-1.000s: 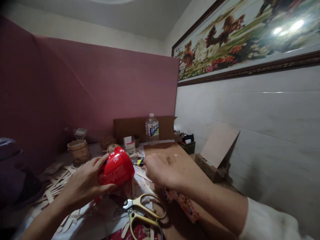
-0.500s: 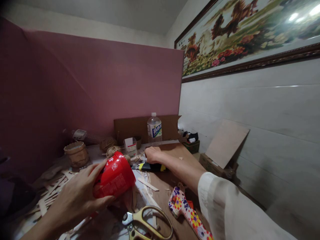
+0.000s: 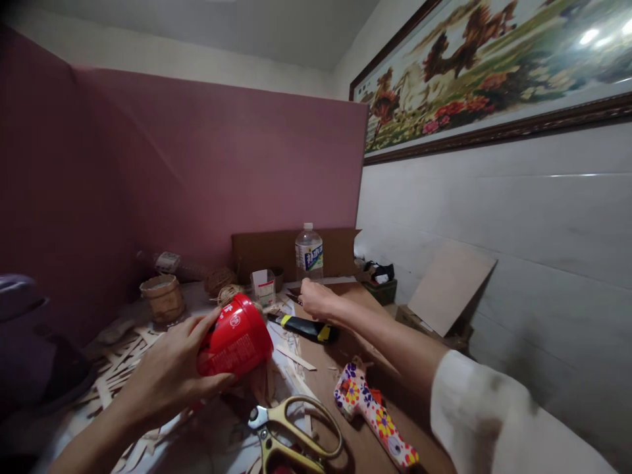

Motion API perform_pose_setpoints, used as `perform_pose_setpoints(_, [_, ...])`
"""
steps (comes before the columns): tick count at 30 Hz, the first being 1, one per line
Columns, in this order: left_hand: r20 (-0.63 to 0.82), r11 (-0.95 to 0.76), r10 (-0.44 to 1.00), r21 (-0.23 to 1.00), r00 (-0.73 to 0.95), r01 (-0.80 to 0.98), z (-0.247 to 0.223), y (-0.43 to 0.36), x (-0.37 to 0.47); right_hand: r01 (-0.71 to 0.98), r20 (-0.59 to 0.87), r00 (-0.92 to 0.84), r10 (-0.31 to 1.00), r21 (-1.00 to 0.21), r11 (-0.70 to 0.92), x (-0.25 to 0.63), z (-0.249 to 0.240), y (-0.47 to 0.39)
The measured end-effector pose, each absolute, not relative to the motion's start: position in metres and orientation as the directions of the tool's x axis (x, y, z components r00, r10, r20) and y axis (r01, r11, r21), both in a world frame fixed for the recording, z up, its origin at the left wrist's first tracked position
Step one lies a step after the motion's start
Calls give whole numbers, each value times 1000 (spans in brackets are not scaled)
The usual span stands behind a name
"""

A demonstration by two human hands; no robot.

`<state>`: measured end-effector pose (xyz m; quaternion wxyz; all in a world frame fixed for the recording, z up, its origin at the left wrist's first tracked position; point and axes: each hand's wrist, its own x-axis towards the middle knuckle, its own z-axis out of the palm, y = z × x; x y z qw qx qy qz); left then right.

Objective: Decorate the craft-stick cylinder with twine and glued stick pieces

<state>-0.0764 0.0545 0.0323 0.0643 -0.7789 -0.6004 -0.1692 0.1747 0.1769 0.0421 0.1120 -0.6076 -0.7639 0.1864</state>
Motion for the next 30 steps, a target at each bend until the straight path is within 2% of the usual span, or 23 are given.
perform_pose_setpoints(5, [342, -262, 914, 83, 219, 962, 32, 53, -77, 754, -1, -276, 961, -621, 216, 181, 60, 134])
perform_pose_setpoints(13, [337, -275, 912, 77, 235, 958, 33, 52, -76, 494, -67, -499, 864, -841, 220, 150, 48, 49])
perform_pose_setpoints(17, [344, -279, 909, 75, 238, 957, 33, 53, -77, 452, -37, -479, 877, -867, 210, 140, 36, 44])
perform_pose_setpoints(30, [363, -279, 901, 66, 238, 958, 32, 53, -76, 493, -23, -448, 894, -840, 226, 135, 35, 51])
